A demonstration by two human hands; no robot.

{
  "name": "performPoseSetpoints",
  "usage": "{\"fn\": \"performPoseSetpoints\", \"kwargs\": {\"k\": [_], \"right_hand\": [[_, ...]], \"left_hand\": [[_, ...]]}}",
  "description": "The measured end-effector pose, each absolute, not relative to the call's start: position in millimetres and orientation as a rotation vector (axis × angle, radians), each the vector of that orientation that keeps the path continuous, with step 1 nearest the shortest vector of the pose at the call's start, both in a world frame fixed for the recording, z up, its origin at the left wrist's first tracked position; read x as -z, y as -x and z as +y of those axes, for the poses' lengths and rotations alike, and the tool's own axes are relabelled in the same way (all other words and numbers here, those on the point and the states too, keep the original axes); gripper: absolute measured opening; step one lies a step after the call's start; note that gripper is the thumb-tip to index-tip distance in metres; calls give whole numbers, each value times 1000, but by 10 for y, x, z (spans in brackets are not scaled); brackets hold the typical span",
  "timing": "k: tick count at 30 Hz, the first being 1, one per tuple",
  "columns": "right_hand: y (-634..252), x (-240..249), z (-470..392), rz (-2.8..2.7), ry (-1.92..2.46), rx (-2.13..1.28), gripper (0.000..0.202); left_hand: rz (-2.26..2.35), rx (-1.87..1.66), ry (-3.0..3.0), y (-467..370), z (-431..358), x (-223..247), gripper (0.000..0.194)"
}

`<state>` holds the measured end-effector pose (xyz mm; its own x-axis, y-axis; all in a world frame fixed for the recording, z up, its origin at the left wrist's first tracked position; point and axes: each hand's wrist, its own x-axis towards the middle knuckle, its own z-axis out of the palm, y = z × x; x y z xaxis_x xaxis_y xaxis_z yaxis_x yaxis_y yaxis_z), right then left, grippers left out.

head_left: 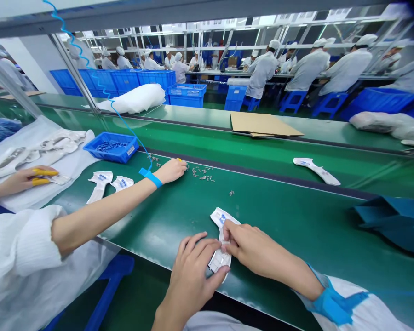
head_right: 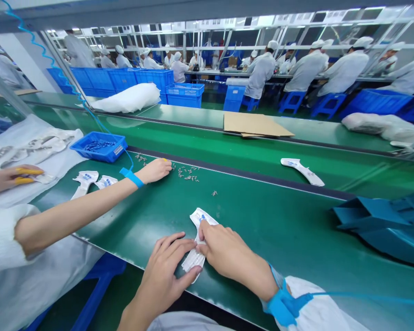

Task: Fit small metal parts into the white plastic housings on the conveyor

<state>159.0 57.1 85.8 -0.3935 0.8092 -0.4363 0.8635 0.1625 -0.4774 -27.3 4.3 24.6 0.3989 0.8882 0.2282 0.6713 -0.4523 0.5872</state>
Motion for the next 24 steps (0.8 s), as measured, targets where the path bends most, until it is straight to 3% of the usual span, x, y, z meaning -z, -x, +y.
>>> {"fn": "performPoseSetpoints", "kwargs": {"k": [3,8,16,19,24], "right_hand": [[-1783,-820,774,2488,-1715,1115,17],[-2134,-524,1356,2722,-2027,669,33],[-2174,-320,1607,2696,-2036,537,25],[-2149,-473,1374,2638,-2098,793,26],[-1946,-799,687,2414,-1781,1675,32]], "left_hand": [[1357,-747,-2278,264,46,-238,36],[1360,-755,-2322,260,57,-225,34],[1349,-714,-2344,291,56,-208,34],[1336,-755,-2356,287,52,-197,37],[1285,-1060,-2323,159,1,-237,29]]}}
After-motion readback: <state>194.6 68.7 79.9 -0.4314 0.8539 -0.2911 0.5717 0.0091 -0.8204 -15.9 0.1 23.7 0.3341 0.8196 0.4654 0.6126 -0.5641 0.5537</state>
